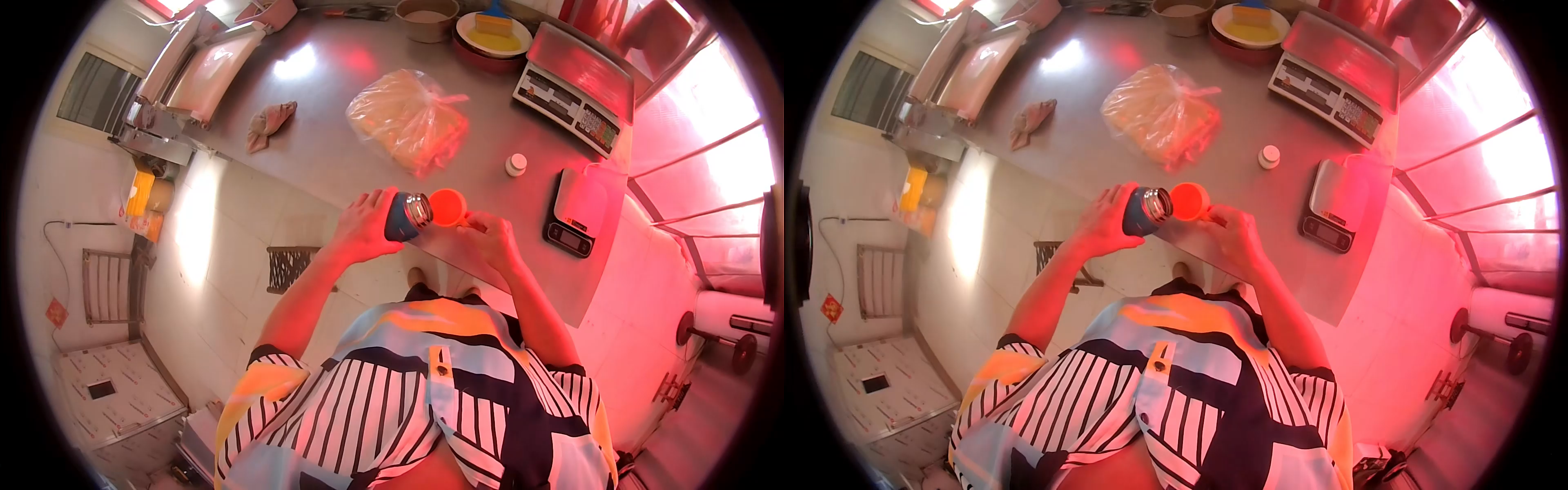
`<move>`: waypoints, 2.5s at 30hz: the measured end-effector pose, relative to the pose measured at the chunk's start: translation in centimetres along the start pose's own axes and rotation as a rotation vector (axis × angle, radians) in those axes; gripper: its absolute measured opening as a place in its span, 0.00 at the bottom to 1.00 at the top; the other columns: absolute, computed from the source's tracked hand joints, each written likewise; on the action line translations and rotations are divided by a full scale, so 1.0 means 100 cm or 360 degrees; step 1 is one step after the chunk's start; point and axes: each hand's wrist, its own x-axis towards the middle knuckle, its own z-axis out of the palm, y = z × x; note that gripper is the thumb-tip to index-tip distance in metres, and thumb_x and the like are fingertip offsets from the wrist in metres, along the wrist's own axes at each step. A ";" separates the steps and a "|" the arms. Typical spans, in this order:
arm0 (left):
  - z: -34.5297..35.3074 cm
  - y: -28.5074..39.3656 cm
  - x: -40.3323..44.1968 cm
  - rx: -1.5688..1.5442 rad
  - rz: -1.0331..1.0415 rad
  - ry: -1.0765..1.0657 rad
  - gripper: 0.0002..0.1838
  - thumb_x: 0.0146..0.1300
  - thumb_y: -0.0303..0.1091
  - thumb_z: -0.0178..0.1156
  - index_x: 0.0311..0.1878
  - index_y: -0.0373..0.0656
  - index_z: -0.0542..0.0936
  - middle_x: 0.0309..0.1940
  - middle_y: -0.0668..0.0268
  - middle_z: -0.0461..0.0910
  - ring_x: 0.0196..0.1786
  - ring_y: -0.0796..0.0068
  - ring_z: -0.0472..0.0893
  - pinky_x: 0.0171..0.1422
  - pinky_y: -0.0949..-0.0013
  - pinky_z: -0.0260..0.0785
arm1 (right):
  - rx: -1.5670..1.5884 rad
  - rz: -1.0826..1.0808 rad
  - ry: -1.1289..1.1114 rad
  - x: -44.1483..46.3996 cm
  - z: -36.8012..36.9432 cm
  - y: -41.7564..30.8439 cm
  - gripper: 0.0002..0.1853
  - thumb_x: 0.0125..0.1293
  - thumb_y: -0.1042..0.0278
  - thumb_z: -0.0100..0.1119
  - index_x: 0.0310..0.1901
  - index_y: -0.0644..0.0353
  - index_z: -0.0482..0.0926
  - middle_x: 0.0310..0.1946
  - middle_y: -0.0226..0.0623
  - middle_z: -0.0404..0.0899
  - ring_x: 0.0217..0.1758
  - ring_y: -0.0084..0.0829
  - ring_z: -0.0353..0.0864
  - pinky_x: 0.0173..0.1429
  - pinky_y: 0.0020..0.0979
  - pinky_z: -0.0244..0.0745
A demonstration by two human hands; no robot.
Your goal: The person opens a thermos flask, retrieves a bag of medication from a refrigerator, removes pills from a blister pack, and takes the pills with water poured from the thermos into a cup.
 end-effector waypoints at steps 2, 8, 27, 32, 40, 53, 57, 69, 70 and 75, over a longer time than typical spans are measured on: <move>-0.004 0.005 -0.001 0.0045 -0.0003 -0.0024 0.48 0.35 0.40 0.74 0.63 0.47 0.60 0.56 0.58 0.69 0.59 0.51 0.69 0.60 0.53 0.65 | -0.0012 0.0018 -0.0031 -0.003 -0.002 -0.004 0.12 0.56 0.66 0.64 0.37 0.67 0.79 0.23 0.30 0.76 0.28 0.17 0.69 0.33 0.26 0.67; -0.015 0.016 -0.002 0.0156 -0.0018 -0.0100 0.48 0.34 0.40 0.74 0.62 0.47 0.61 0.54 0.58 0.70 0.56 0.50 0.70 0.58 0.53 0.66 | 0.0100 0.0082 -0.0098 -0.005 -0.001 0.001 0.13 0.57 0.66 0.63 0.39 0.67 0.79 0.24 0.33 0.76 0.29 0.19 0.70 0.35 0.27 0.68; -0.021 0.033 -0.001 0.0276 0.0100 -0.0104 0.47 0.32 0.40 0.73 0.61 0.45 0.62 0.50 0.60 0.71 0.52 0.54 0.72 0.56 0.56 0.66 | 0.0517 0.0227 -0.0132 -0.009 0.001 0.045 0.10 0.57 0.65 0.65 0.36 0.63 0.81 0.22 0.23 0.73 0.27 0.15 0.65 0.29 0.24 0.60; -0.020 0.040 0.002 0.0301 0.0095 -0.0150 0.47 0.33 0.39 0.72 0.61 0.45 0.62 0.51 0.59 0.71 0.52 0.54 0.72 0.56 0.56 0.66 | 0.0601 0.0264 -0.0145 -0.012 -0.002 0.050 0.10 0.59 0.66 0.64 0.38 0.63 0.81 0.26 0.25 0.77 0.30 0.15 0.71 0.35 0.23 0.66; -0.012 0.049 0.009 0.0310 0.0144 -0.0159 0.47 0.33 0.39 0.72 0.61 0.45 0.62 0.51 0.60 0.71 0.53 0.54 0.72 0.56 0.56 0.66 | 0.0600 0.0343 -0.0139 -0.020 -0.016 0.049 0.10 0.61 0.67 0.63 0.39 0.64 0.82 0.30 0.28 0.81 0.36 0.17 0.76 0.44 0.23 0.70; 0.014 0.059 0.029 -0.0264 0.0126 -0.0169 0.48 0.36 0.37 0.75 0.63 0.47 0.61 0.57 0.60 0.69 0.61 0.56 0.69 0.63 0.57 0.63 | 0.0660 0.0369 -0.0047 -0.039 -0.046 0.061 0.08 0.61 0.69 0.62 0.38 0.66 0.80 0.36 0.30 0.81 0.40 0.18 0.75 0.49 0.24 0.69; 0.059 0.031 0.048 -0.0834 0.0179 0.0137 0.51 0.36 0.35 0.78 0.65 0.48 0.59 0.58 0.59 0.68 0.61 0.58 0.69 0.65 0.57 0.62 | 0.0699 0.0402 0.0026 -0.045 -0.054 0.080 0.08 0.61 0.69 0.62 0.36 0.66 0.80 0.39 0.31 0.81 0.42 0.18 0.74 0.49 0.25 0.69; 0.153 0.040 0.109 -0.1188 0.0307 0.0636 0.52 0.41 0.27 0.76 0.68 0.42 0.53 0.61 0.61 0.63 0.64 0.67 0.67 0.67 0.61 0.63 | 0.0458 0.0536 0.0163 -0.059 -0.068 0.148 0.12 0.59 0.65 0.65 0.39 0.64 0.82 0.28 0.22 0.77 0.32 0.15 0.70 0.39 0.21 0.67; 0.158 0.041 0.108 -0.1233 0.0312 0.0629 0.53 0.42 0.27 0.76 0.68 0.42 0.53 0.62 0.61 0.62 0.64 0.67 0.66 0.67 0.61 0.62 | 0.0469 0.0524 0.0168 -0.060 -0.069 0.152 0.12 0.59 0.64 0.65 0.40 0.63 0.82 0.27 0.21 0.75 0.32 0.14 0.69 0.37 0.21 0.66; 0.163 0.052 0.100 -0.1388 0.0279 0.0648 0.58 0.42 0.26 0.75 0.72 0.43 0.46 0.69 0.59 0.53 0.70 0.66 0.59 0.72 0.60 0.56 | 0.0596 0.0443 0.0157 -0.065 -0.066 0.171 0.12 0.58 0.66 0.66 0.39 0.64 0.82 0.29 0.25 0.76 0.30 0.14 0.70 0.36 0.21 0.67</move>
